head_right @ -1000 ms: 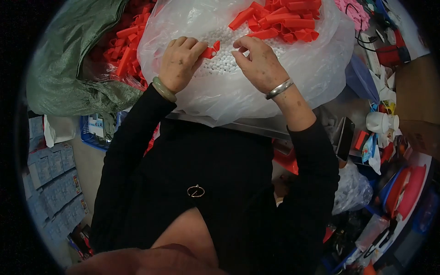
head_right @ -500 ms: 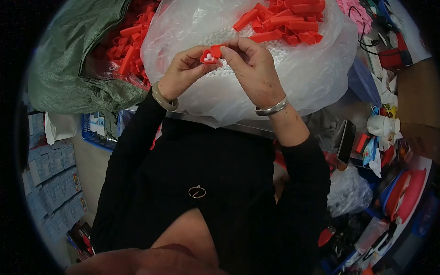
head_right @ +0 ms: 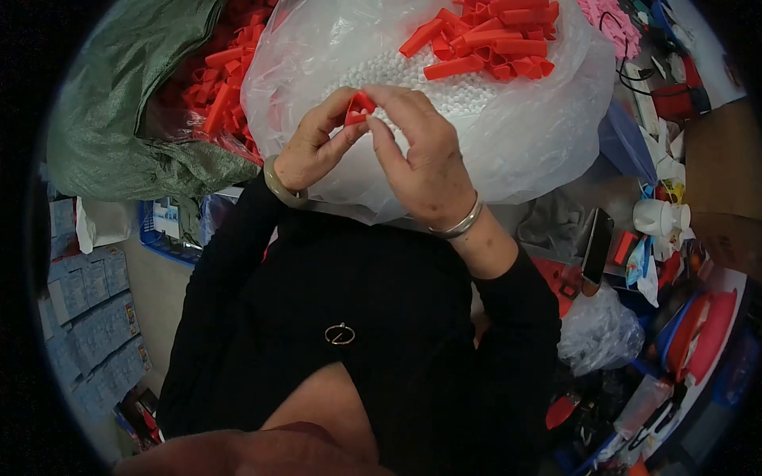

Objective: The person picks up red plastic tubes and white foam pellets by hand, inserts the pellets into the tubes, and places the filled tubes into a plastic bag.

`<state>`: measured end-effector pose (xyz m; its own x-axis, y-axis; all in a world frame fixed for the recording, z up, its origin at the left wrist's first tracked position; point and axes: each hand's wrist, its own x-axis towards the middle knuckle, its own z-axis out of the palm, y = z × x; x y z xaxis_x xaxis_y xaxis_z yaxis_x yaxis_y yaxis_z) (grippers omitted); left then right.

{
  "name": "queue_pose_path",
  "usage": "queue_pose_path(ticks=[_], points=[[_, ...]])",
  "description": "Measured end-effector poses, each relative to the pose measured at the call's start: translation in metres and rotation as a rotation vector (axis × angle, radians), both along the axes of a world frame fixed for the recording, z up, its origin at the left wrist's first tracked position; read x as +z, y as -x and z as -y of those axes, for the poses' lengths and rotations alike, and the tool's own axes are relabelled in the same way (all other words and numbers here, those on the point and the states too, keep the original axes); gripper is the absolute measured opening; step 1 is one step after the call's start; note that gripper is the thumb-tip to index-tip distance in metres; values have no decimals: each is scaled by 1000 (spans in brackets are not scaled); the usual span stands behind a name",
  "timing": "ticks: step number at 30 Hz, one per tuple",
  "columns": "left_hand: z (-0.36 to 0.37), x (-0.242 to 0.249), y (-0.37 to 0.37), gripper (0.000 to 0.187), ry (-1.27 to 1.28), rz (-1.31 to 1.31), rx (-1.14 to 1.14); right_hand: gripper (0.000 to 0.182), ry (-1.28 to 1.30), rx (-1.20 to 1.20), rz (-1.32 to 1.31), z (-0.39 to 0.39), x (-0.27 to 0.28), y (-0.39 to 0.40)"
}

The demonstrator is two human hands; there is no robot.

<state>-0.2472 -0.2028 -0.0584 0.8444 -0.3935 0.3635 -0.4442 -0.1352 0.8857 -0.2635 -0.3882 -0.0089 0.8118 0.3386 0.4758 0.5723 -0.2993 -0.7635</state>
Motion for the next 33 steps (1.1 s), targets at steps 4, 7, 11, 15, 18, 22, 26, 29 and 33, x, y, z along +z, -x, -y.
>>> queue_pose_path(ticks=[4,7,11,15,18,22,26,29,33], points=[[5,10,11,24,61,77,92,48,182,-50,268,-16,0,13],[1,12,19,22,18,54,123,48,199,-56,265,-21,1,22],[-5,16,28,22,-57,66,173,50,268,-91,330,-31,1,26],[-30,22,42,23,-151,-10,267,45,159,131,189,-34,4,14],[-81,45,66,27,-333,-193,332,36,230,128,139,-23,8,-19],[-188,35,118,35,-1009,-184,470,17,865,-290,285,36,9,-90],[-213,31,145,37,-1209,-97,629,15,1161,-362,351,68,-11,-110],[-205,34,131,37,-1000,-177,658,15,1264,-362,523,68,-30,-116],[-177,43,106,31,-618,-98,544,20,1307,-349,540,77,-35,-122]])
